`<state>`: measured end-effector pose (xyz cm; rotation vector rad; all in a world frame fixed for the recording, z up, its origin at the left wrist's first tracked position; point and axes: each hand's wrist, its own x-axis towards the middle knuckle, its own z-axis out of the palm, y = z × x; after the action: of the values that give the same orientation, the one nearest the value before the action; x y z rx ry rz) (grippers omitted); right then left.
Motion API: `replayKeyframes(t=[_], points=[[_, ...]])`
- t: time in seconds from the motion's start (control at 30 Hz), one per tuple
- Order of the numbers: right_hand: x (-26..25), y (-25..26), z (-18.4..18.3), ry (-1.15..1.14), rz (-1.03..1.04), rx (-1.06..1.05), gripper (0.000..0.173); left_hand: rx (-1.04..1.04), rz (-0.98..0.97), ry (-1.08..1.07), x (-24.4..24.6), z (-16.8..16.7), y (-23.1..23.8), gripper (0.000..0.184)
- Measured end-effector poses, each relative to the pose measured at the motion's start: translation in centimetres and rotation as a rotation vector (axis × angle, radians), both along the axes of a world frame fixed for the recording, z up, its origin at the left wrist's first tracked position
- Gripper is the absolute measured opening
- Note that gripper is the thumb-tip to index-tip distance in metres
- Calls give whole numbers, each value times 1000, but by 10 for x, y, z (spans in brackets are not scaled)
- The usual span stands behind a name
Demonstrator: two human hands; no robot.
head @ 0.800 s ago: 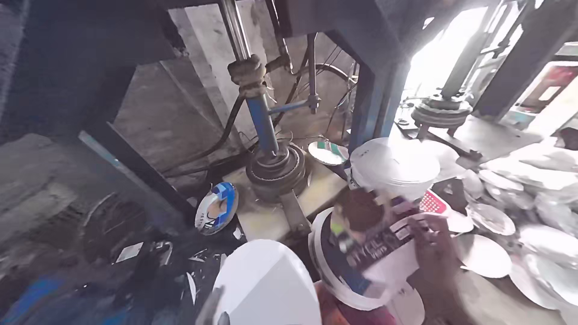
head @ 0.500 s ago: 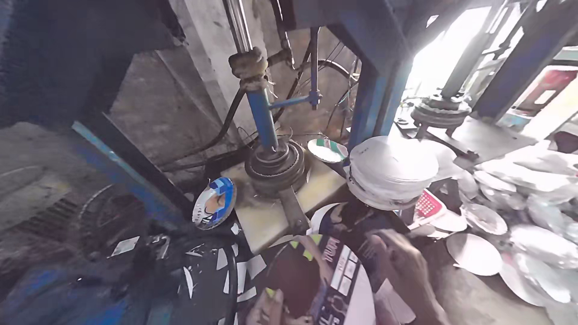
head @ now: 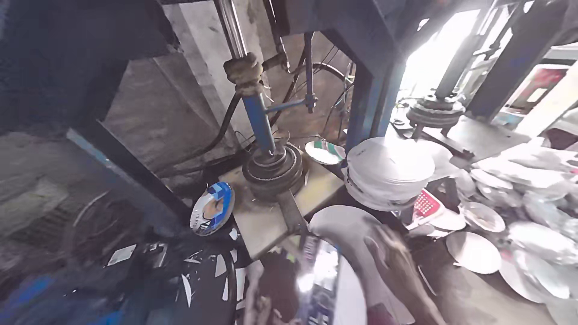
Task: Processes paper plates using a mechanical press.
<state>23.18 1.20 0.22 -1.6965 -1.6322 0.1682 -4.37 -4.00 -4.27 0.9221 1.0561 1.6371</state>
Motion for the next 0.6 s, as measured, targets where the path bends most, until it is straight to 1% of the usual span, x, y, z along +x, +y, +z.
replayKeyframes(t=[0.03,0.07,0.1,0.13,0.17,0.2,0.23,0.3,0.33,0.37,0.4,0.47,0.5,0.53,0.57,0.6], points=[[13,10,-9,-113,-105,-71,64,42,8,46,-13,-8,-1,50],[25,18,-18,-153,-169,-112,69,84,24,101,-25,-17,-2,48],[33,22,-20,-154,-199,-64,63,38,63,143,-26,-11,-3,45],[36,24,-18,-142,-210,81,50,-62,113,144,-28,8,-3,44],[34,23,-13,-96,-208,220,39,-35,66,118,-44,13,-5,49],[30,18,-6,11,-186,314,29,30,48,29,-51,12,-7,51],[24,13,1,160,-121,341,24,91,39,-61,-48,11,-7,51],[4,-2,10,503,140,246,22,85,9,-60,-26,8,-7,47],[-6,-10,12,584,266,156,26,31,-4,-51,-11,7,-7,45],[-14,-13,12,534,319,89,31,2,-71,-43,-1,5,-8,48],[-18,-11,8,379,269,71,37,-20,-114,-47,5,4,-8,50],[-7,2,-5,-10,11,39,47,-56,-77,-82,4,2,-10,51],[5,11,-13,-117,-106,-13,58,-56,-36,-111,-4,3,-12,49],[17,20,-18,-138,-178,-56,64,-39,-1,-142,-15,3,-12,48],[27,26,-18,-113,-216,-44,61,-4,21,-151,-26,1,-11,48],[32,29,-15,-75,-222,45,51,42,19,-123,-37,-3,-10,47]])
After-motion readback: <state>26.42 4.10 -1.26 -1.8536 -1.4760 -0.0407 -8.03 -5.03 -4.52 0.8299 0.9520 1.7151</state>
